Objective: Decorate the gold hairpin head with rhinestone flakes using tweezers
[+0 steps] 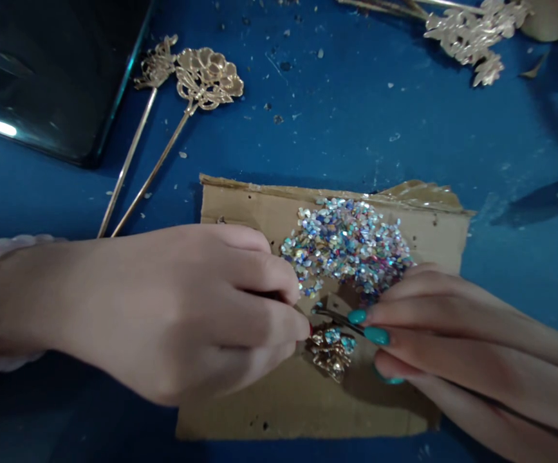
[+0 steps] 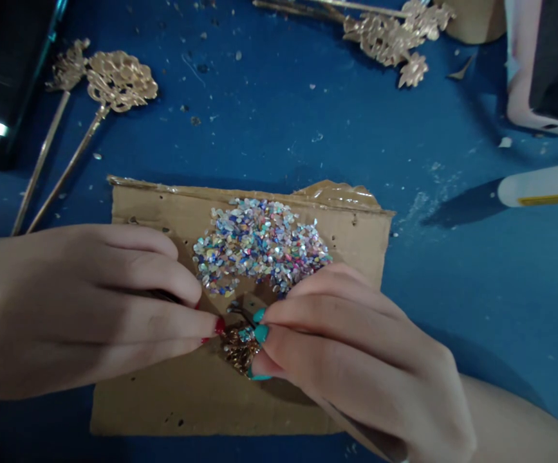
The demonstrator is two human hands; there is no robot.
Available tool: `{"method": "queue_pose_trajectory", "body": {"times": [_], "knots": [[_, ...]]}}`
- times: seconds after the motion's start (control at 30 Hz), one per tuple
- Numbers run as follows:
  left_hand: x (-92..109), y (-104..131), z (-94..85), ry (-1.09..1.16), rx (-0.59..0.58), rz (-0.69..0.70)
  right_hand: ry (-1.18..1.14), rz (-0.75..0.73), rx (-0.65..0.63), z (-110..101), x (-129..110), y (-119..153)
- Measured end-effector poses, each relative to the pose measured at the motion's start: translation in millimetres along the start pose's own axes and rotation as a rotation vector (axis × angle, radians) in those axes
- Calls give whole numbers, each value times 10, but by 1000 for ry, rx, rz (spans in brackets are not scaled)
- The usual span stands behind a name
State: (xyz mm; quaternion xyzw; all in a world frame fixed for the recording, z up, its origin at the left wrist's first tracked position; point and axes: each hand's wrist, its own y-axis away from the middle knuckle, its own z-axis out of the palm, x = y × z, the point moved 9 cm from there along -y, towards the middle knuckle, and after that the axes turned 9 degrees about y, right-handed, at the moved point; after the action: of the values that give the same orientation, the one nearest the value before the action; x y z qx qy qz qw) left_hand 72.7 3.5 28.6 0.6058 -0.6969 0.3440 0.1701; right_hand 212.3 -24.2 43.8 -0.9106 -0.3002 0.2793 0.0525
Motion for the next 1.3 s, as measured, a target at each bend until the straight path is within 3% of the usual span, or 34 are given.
{"method": "queue_pose_trajectory", "body": {"times": [0.2, 0.47, 0.9, 1.3], "knots": [[-18, -36, -26, 28, 26, -23, -4, 6, 29, -34, -2, 18], [-4, -21, -32, 34, 23, -18, 25, 46, -40, 53, -111, -65], [-3, -25, 3, 34, 11, -21, -60, 32, -78, 20, 41, 67], [-1, -29, -35, 32, 54, -25, -210, 83, 18, 7, 43, -50]]}}
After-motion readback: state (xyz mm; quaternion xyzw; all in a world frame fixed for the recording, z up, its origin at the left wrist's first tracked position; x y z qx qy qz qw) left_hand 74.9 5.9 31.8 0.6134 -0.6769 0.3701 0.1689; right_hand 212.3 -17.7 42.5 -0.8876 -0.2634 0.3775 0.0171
